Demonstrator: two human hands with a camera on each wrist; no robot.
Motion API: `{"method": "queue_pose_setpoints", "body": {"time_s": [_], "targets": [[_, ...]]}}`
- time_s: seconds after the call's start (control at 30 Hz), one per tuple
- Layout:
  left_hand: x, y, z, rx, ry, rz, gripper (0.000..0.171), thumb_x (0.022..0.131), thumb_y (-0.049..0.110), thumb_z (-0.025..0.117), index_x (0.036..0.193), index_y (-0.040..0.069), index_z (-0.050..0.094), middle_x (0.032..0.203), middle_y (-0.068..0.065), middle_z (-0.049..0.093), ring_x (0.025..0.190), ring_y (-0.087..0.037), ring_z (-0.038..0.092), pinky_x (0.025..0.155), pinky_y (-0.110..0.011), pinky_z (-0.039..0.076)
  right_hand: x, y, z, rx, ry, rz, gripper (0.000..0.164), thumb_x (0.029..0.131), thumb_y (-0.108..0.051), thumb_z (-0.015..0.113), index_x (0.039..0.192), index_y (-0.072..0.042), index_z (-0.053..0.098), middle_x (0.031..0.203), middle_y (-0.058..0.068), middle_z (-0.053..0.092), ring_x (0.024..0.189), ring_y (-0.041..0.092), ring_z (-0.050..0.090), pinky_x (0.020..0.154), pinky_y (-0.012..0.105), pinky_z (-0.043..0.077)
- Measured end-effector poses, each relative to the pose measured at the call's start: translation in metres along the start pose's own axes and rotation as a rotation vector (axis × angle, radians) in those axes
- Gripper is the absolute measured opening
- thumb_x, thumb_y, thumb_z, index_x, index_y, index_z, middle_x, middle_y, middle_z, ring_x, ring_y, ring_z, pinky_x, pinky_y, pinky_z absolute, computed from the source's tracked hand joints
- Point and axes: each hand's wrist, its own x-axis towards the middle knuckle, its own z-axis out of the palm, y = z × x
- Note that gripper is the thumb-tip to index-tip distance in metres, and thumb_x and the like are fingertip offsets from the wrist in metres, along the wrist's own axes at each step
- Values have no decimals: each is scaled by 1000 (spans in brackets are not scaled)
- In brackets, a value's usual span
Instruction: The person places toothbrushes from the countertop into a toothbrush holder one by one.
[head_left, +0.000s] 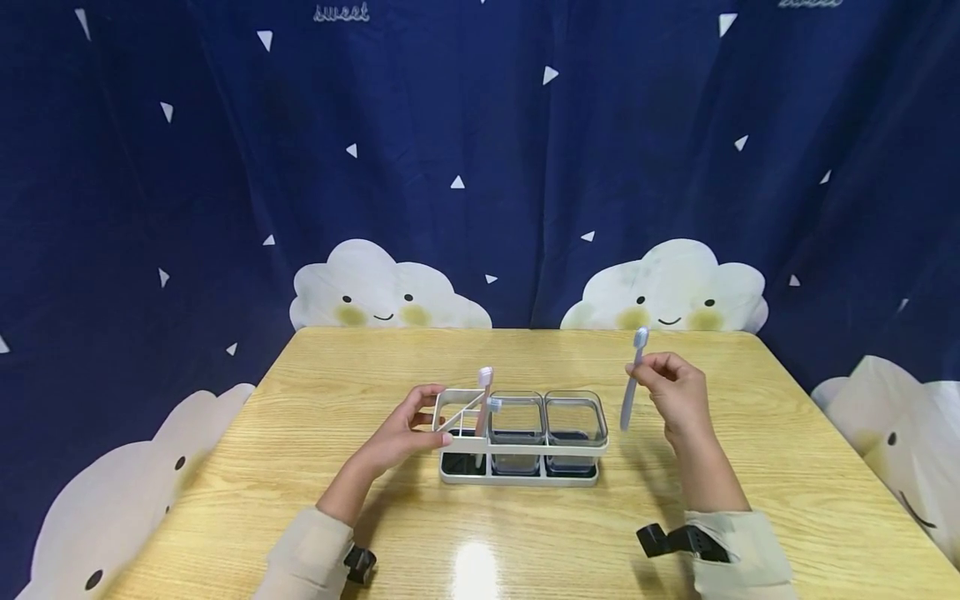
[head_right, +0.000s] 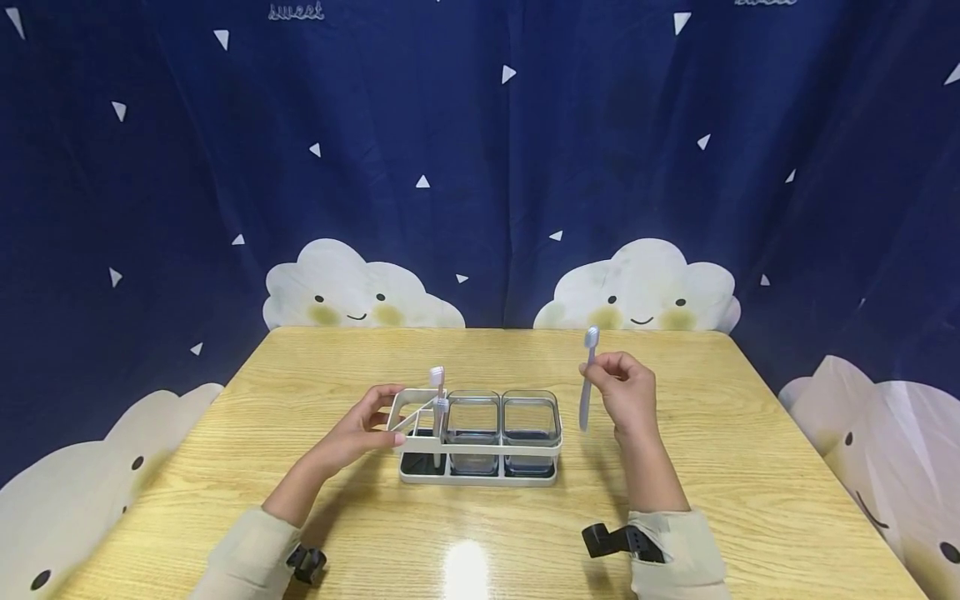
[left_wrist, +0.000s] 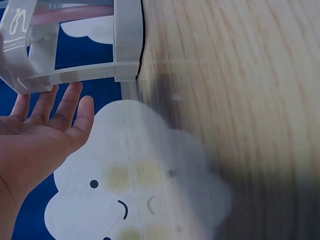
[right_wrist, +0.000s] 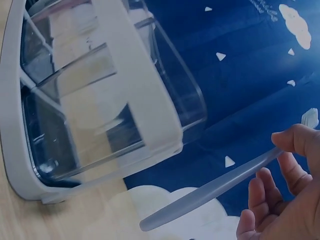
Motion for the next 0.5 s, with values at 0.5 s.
{"method": "queue_pose_setpoints", "body": {"time_s": [0.5], "targets": [[-1,5,0,25,-3,-22,70,79,-1,68,139,-1,30,127,-22,39,109,-43,42,80,-39,48,-22,-36,3,204,-10,-173,8,78,2,71,78,-3,65,74,-1,59,73,11,53,66,16,47]]}}
